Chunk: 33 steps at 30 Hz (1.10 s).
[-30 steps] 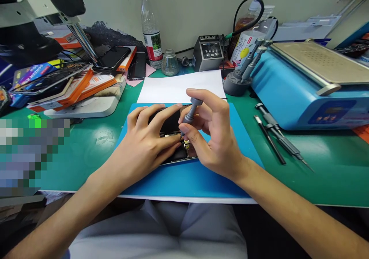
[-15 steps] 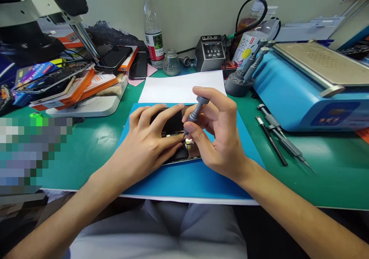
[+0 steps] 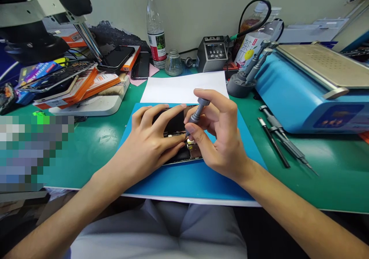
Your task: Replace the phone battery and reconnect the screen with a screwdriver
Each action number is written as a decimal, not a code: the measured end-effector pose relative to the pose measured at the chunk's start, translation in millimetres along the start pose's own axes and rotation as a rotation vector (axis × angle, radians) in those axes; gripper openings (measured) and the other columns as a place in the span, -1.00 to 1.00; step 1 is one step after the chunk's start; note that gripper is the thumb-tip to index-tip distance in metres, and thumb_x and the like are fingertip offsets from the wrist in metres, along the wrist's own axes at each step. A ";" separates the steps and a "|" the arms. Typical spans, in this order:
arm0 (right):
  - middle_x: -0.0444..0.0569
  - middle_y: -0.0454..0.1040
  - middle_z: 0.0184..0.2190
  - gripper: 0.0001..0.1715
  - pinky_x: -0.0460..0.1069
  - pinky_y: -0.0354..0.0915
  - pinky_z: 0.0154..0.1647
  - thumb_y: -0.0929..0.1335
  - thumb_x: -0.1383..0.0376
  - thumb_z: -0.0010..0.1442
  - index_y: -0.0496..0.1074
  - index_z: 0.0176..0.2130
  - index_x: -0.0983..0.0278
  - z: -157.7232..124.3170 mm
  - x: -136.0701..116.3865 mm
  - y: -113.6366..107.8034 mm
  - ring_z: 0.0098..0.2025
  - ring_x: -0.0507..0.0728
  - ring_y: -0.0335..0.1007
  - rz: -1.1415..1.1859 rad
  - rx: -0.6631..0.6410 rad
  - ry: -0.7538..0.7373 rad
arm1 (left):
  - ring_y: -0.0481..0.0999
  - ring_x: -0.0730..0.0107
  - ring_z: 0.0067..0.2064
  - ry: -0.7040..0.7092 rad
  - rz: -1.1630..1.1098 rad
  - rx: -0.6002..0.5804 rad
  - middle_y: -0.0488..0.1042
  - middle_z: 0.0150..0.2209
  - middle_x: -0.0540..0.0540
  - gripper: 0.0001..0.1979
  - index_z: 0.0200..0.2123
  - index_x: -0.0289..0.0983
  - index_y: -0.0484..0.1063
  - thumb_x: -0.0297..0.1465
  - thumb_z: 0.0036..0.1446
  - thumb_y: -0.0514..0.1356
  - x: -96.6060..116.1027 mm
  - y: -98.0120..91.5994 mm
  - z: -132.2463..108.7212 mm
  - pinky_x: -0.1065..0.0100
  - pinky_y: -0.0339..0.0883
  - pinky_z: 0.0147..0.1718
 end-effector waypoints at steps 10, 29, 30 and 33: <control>-0.08 0.47 -0.16 -0.27 -0.03 0.55 -0.44 0.45 0.37 0.36 0.20 0.35 -0.08 2.7 -2.7 -0.4 -0.24 0.10 0.49 -0.007 -0.012 -0.046 | 0.20 -0.12 0.45 0.004 -0.004 0.005 0.20 0.53 -0.11 -0.75 0.02 -0.03 0.67 -0.25 0.48 0.17 -0.1 0.6 0.2 -0.23 0.06 0.36; -0.16 0.51 -0.18 -0.29 0.00 0.54 -0.34 0.46 0.33 0.34 0.23 0.33 -0.07 3.6 15.7 -11.9 -0.34 0.07 0.49 -0.251 0.074 -0.024 | 0.24 -0.10 0.44 0.001 0.020 0.025 0.21 0.52 -0.11 -0.77 0.04 -0.04 0.67 -0.30 0.44 0.22 -1.1 1.5 -0.4 -0.20 0.07 0.39; -0.16 0.51 -0.17 -0.29 0.00 0.54 -0.35 0.46 0.34 0.34 0.23 0.34 -0.07 3.8 15.6 -11.4 -0.33 0.07 0.49 -0.250 0.071 -0.024 | 0.24 -0.10 0.45 0.000 0.021 0.024 0.21 0.52 -0.11 -0.77 0.04 -0.05 0.67 -0.31 0.44 0.23 -1.3 1.7 -0.4 -0.20 0.07 0.39; -0.17 0.51 -0.18 -0.24 -0.01 0.54 -0.33 0.46 0.40 0.32 0.23 0.35 -0.07 4.0 15.3 -10.3 -0.33 0.07 0.48 -0.225 0.064 -0.031 | 0.24 -0.11 0.45 -0.001 0.020 0.027 0.22 0.52 -0.12 -0.78 0.03 -0.05 0.67 -0.32 0.43 0.24 -1.4 1.9 -0.6 -0.20 0.07 0.39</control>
Point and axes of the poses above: each hand's wrist, its own z-axis towards the middle knuckle, its own y-axis out of the palm, x = y × z, the point moved 6 cm from there along z, towards the middle knuckle
